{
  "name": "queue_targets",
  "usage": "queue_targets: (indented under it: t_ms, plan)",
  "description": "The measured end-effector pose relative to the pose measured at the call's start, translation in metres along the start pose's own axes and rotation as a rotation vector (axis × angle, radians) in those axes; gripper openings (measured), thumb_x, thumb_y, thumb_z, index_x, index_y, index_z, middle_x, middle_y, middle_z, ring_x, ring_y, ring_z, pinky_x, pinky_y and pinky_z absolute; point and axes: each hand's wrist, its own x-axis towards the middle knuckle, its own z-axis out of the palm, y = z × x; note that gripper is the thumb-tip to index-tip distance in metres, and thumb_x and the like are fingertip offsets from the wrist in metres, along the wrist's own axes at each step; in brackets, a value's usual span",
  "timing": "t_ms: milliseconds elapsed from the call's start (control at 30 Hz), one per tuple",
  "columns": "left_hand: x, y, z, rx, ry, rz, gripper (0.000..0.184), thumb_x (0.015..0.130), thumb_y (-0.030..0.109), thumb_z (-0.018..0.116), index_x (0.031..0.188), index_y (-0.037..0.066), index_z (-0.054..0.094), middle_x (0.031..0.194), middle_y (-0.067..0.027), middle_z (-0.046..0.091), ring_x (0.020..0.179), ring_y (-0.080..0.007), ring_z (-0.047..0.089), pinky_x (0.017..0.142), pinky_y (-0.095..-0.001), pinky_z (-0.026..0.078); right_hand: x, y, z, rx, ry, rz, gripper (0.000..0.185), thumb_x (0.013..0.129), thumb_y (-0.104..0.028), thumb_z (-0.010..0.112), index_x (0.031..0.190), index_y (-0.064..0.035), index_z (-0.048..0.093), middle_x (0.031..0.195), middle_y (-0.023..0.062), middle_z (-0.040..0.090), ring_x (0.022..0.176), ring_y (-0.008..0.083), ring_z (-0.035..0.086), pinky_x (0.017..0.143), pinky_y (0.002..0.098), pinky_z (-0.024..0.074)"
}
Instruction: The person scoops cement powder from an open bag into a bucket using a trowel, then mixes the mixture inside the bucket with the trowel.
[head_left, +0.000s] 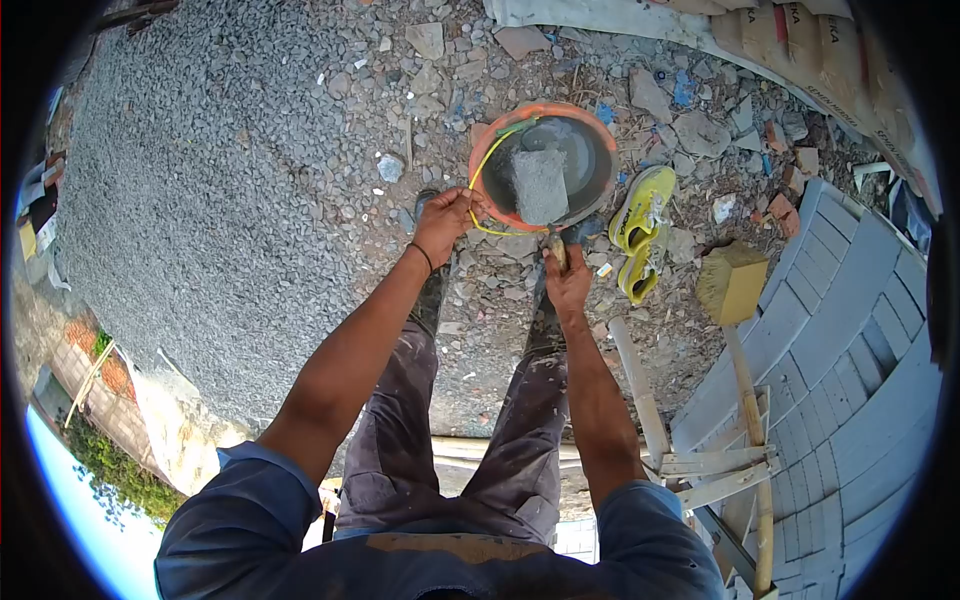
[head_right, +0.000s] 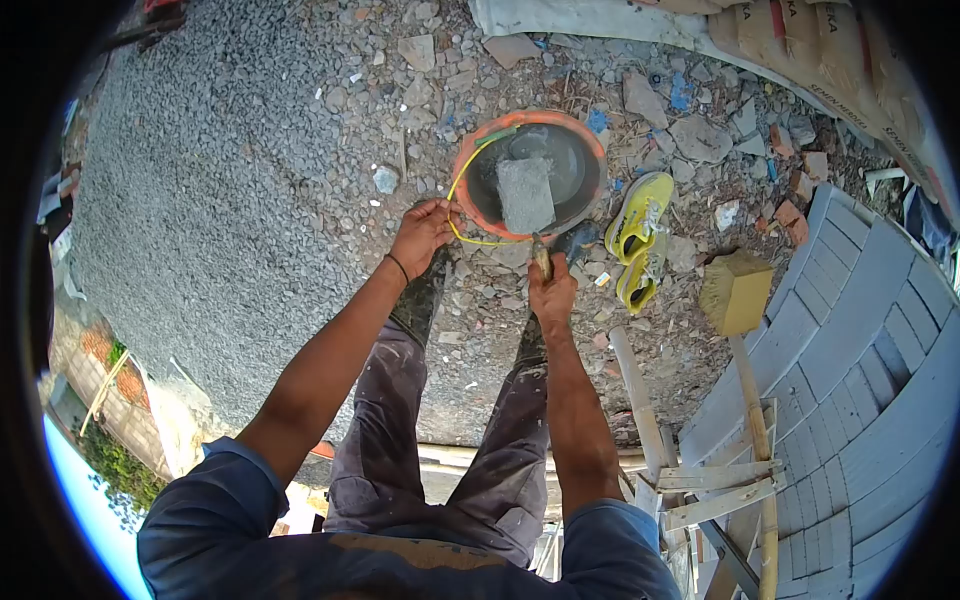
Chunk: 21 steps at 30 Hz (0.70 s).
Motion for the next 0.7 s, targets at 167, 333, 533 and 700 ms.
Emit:
queue_targets:
  t_ms: [167,333,533,700]
  plan:
    - [0.032,-0.028,-0.018,0.015,0.14,0.039,0.023,0.108,0.023,0.058,0.109,0.004,0.071,0.094,-0.001,0.068,0.092,-0.0157,0.069,0.085,-0.0334,0.058,0.005,0.001,0.001,0.042,0.026,-0.021,0.023,0.093,-0.014,0.076,0.089,-0.0047,0.055,0.074,0.0006,0.058,0.07,0.0086,0.045,0.062,0.0268,0.0431]
    - [0.029,-0.023,-0.017,0.061,0.176,0.028,0.028,0.108,0.027,0.059,0.114,0.003,0.071,0.092,-0.0022,0.07,0.094,-0.017,0.071,0.086,-0.0331,0.059,0.012,-0.017,-0.01,-0.125,-0.009,-0.064,0.015,0.091,-0.009,0.072,0.095,-0.0029,0.058,0.076,0.0049,0.064,0.069,0.0084,0.05,0.061,0.0271,0.0454]
    - [0.033,-0.026,-0.011,0.122,0.245,0.071,0.027,0.107,0.026,0.061,0.12,0.004,0.07,0.099,-0.0026,0.072,0.097,-0.0149,0.07,0.089,-0.0329,0.056,0.018,-0.018,-0.009,-0.176,-0.005,-0.099,0.018,0.092,-0.014,0.071,0.094,-0.0033,0.057,0.07,0.0066,0.062,0.064,0.0098,0.05,0.059,0.0295,0.0466]
    - [0.031,-0.029,-0.01,0.329,0.415,0.114,0.033,0.102,0.024,0.069,0.125,0.0,0.066,0.103,-0.001,0.069,0.094,-0.0111,0.062,0.088,-0.0282,0.05,0.021,-0.019,-0.006,-0.226,0.027,-0.034,0.019,0.091,-0.018,0.071,0.094,-0.004,0.058,0.068,0.0115,0.064,0.059,0.017,0.059,0.058,0.0352,0.05]
